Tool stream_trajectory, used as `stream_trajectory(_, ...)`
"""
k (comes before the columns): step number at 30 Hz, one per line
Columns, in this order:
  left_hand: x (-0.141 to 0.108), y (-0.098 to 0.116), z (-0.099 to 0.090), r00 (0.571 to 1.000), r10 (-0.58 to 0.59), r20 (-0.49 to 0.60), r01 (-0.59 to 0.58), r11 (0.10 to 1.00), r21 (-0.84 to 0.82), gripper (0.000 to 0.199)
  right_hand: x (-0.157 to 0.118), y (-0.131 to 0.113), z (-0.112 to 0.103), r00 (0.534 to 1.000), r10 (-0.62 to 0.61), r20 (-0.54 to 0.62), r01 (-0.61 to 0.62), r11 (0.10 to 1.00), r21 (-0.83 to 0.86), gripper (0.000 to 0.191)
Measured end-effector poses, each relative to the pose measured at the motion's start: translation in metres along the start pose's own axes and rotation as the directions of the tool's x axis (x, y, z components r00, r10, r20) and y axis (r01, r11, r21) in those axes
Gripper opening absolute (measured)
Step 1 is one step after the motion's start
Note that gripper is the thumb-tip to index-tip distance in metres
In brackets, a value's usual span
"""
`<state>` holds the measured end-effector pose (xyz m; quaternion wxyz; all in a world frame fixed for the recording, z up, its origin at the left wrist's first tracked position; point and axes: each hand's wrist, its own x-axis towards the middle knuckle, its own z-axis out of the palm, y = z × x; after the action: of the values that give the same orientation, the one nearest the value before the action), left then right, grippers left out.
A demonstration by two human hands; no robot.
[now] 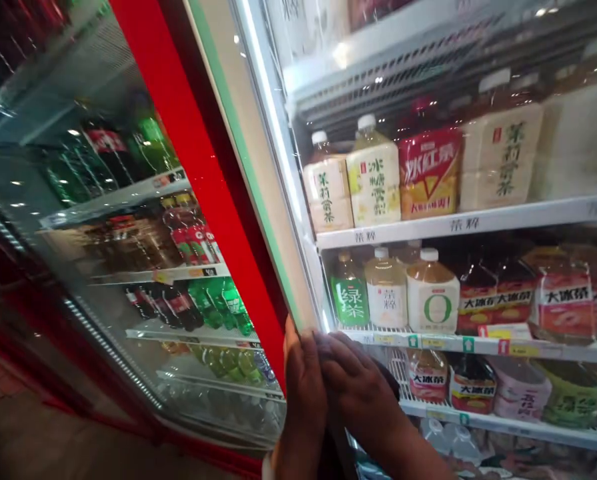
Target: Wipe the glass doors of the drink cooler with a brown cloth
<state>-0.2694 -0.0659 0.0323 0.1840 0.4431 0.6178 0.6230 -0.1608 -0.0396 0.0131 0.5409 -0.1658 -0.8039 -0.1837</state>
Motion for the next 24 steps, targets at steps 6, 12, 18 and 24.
stream_trajectory(6,0.032,0.072,-0.013,0.999,-0.02,-0.034,0.02,1.0,0.009,0.058,0.069,0.004,-0.024,0.991,0.04,0.127,-0.044,0.999,0.027,0.032)
stream_trajectory(12,0.039,0.107,-0.027,0.998,-0.034,0.051,0.022,0.977,0.213,0.043,0.1,0.0,-0.043,0.965,0.137,0.223,-0.156,0.985,0.071,0.025)
stream_trajectory(18,0.041,0.124,-0.043,0.984,-0.083,0.158,0.046,0.973,0.225,0.039,0.115,-0.014,-0.045,0.951,0.268,0.151,-0.28,0.958,0.061,0.024)
stream_trajectory(24,0.048,0.121,-0.055,0.97,-0.073,0.231,0.027,0.98,0.195,0.045,0.125,-0.029,-0.042,0.92,0.39,0.032,-0.391,0.92,0.032,0.023)
